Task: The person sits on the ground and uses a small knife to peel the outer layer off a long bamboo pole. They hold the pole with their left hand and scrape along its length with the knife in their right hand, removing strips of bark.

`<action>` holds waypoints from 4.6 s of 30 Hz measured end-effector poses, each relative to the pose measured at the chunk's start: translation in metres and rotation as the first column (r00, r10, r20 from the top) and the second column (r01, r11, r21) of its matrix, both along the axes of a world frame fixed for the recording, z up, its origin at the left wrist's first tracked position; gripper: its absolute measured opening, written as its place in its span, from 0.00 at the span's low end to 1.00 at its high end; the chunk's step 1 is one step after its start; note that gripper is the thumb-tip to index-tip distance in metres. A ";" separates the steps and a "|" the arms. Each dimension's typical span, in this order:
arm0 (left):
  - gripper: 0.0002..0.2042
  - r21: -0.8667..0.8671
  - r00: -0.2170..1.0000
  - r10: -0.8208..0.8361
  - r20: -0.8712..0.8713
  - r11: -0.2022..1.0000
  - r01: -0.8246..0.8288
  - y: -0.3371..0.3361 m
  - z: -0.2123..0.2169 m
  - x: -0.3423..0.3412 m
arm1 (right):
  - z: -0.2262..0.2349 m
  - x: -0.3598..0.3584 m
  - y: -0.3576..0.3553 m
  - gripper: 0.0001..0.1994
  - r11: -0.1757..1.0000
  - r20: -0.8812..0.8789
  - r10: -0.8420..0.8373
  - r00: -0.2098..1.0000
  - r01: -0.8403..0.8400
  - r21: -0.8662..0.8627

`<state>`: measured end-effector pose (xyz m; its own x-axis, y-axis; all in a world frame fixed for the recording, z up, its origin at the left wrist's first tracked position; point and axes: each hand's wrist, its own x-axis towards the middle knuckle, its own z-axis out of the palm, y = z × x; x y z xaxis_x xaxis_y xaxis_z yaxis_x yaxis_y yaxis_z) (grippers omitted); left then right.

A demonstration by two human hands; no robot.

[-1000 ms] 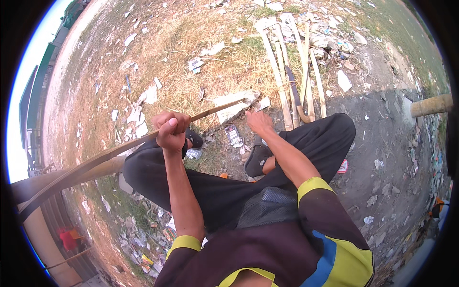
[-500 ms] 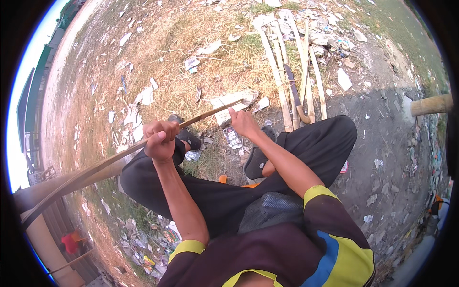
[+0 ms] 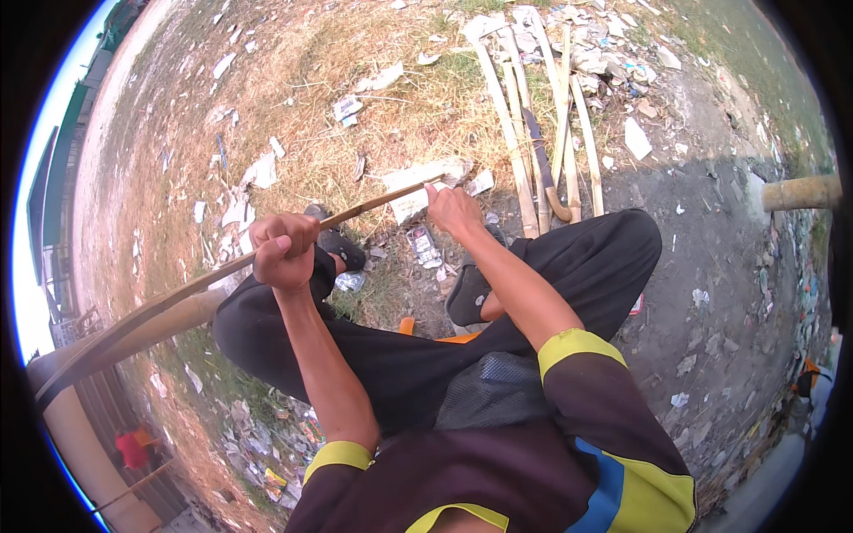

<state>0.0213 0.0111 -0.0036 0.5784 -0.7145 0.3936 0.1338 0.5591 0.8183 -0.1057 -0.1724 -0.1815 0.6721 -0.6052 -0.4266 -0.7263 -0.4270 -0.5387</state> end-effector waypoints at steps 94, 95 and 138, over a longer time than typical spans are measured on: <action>0.15 -0.008 0.879 0.431 -0.203 0.897 -0.441 0.003 -0.016 -0.006 | -0.091 0.032 -0.002 0.34 0.977 -0.011 -0.204 0.979 0.204 0.064; 0.15 -0.031 0.884 0.426 -0.192 0.898 -0.439 0.003 -0.016 -0.002 | -0.091 0.036 -0.006 0.33 0.978 0.003 -0.202 0.979 0.202 0.062; 0.16 -0.011 0.998 -0.008 0.055 1.000 0.009 0.000 -0.005 -0.005 | 0.010 -0.004 0.037 0.19 0.999 0.350 0.029 0.936 -0.033 0.005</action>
<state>0.0163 0.0107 -0.0083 0.5495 -0.7146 0.4328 0.0935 0.5674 0.8181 -0.1098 -0.1356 -0.1720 0.7985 -0.5783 -0.1671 -0.4775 -0.4395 -0.7608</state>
